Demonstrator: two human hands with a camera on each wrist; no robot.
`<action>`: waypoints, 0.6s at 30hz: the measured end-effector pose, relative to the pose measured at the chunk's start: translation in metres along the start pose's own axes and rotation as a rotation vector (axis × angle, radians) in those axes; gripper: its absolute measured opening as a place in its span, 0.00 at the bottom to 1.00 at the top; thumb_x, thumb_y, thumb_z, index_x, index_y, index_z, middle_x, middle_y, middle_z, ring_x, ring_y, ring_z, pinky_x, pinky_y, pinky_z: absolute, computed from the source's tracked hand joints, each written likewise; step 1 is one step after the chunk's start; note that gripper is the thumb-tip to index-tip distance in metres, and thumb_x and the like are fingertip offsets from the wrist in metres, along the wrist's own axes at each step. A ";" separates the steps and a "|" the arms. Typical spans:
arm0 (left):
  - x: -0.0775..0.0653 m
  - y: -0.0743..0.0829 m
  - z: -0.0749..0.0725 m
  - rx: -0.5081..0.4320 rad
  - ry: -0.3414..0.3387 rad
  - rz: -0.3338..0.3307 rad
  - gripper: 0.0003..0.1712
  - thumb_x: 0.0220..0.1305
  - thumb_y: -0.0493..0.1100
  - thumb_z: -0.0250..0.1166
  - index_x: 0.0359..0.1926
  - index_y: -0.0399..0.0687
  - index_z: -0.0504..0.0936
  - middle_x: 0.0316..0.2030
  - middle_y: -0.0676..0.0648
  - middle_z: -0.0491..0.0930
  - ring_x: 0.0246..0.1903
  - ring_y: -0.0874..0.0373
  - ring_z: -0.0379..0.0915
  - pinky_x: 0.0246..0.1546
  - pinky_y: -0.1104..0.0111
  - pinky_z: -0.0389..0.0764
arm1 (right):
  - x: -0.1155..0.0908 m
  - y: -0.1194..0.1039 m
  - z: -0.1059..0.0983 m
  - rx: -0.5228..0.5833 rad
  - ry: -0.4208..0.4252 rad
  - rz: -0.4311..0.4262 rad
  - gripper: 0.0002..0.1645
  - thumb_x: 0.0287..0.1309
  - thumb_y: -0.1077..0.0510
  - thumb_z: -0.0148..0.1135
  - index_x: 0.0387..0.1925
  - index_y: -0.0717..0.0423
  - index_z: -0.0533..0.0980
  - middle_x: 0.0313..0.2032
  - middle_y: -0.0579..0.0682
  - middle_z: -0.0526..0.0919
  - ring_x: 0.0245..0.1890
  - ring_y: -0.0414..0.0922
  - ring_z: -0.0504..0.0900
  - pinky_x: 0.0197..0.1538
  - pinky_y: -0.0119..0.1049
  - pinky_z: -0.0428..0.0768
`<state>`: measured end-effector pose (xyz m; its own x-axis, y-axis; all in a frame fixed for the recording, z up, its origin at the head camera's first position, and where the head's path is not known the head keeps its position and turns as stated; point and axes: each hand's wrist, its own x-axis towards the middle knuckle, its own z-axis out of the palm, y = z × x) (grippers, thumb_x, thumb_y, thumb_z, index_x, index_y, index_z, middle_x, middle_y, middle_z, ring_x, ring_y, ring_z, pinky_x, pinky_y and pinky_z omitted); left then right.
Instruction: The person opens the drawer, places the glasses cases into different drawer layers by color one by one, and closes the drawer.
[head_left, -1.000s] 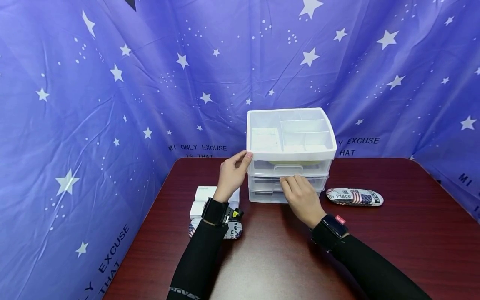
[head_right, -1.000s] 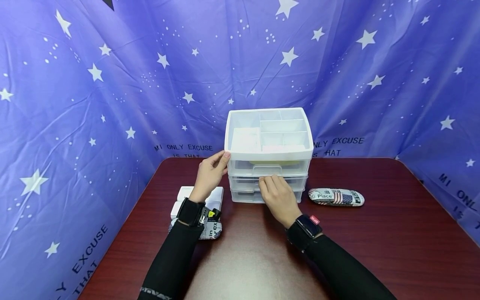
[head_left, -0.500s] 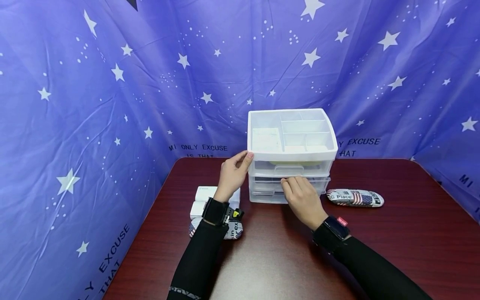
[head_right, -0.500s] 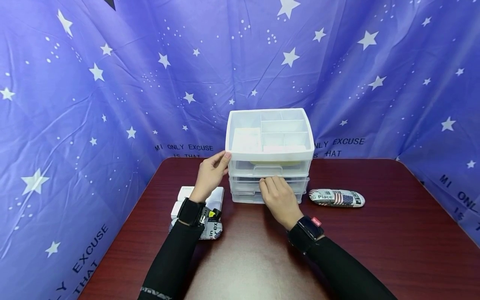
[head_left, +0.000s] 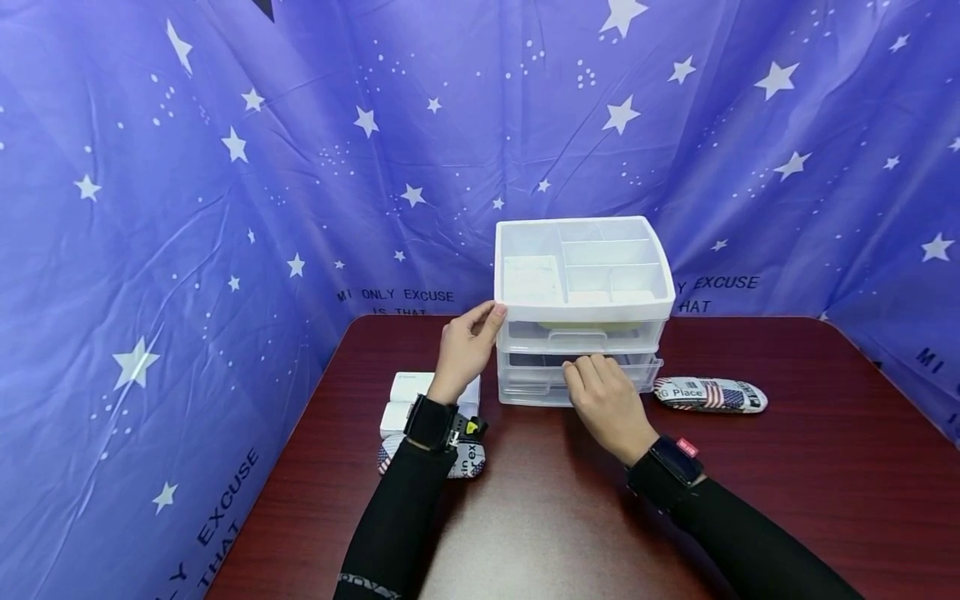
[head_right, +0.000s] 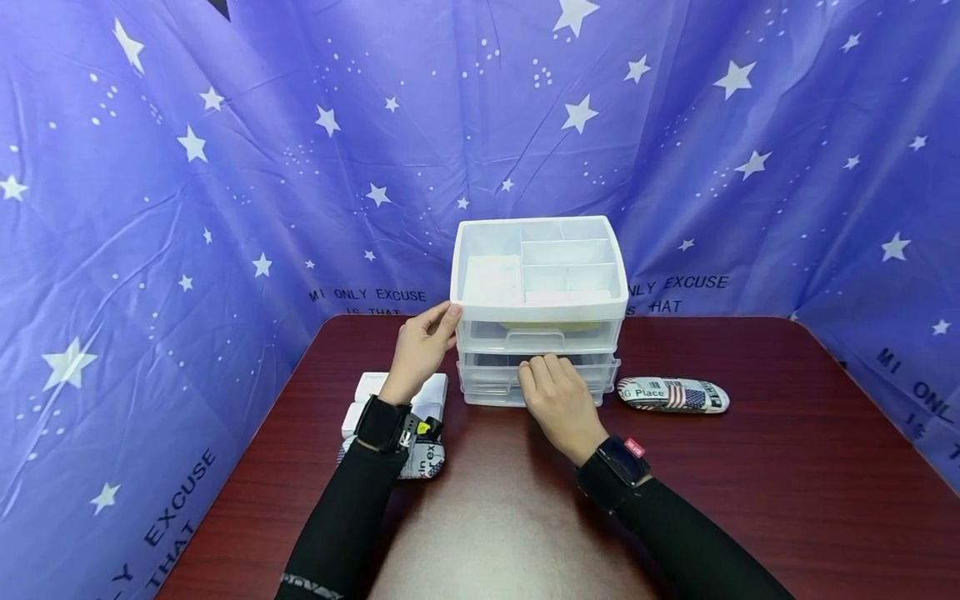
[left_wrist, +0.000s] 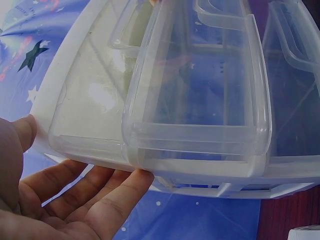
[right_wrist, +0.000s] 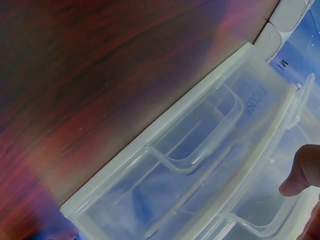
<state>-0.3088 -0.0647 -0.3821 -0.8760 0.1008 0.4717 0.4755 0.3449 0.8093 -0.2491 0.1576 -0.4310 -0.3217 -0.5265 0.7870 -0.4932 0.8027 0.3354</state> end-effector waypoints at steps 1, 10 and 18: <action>0.000 0.000 0.000 0.001 -0.002 0.001 0.32 0.68 0.64 0.56 0.59 0.44 0.80 0.40 0.49 0.85 0.37 0.62 0.81 0.40 0.69 0.80 | 0.000 0.000 0.000 -0.002 -0.002 0.000 0.18 0.68 0.65 0.37 0.33 0.71 0.74 0.25 0.58 0.70 0.25 0.55 0.69 0.28 0.43 0.68; 0.000 0.000 0.000 0.008 -0.006 0.005 0.32 0.68 0.65 0.55 0.58 0.46 0.80 0.40 0.49 0.85 0.37 0.62 0.81 0.40 0.69 0.80 | 0.001 -0.002 -0.005 0.000 -0.007 -0.001 0.16 0.66 0.68 0.36 0.29 0.69 0.71 0.24 0.56 0.66 0.24 0.55 0.67 0.26 0.42 0.64; 0.000 0.001 0.001 0.006 0.007 0.004 0.32 0.68 0.64 0.56 0.58 0.45 0.80 0.41 0.49 0.85 0.38 0.64 0.81 0.40 0.68 0.80 | 0.001 -0.005 -0.009 0.009 -0.007 0.001 0.16 0.65 0.70 0.33 0.27 0.67 0.68 0.23 0.56 0.65 0.24 0.55 0.66 0.25 0.42 0.63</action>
<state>-0.3086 -0.0638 -0.3821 -0.8732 0.0956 0.4779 0.4789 0.3505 0.8049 -0.2397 0.1552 -0.4271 -0.3284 -0.5274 0.7836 -0.5003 0.8008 0.3293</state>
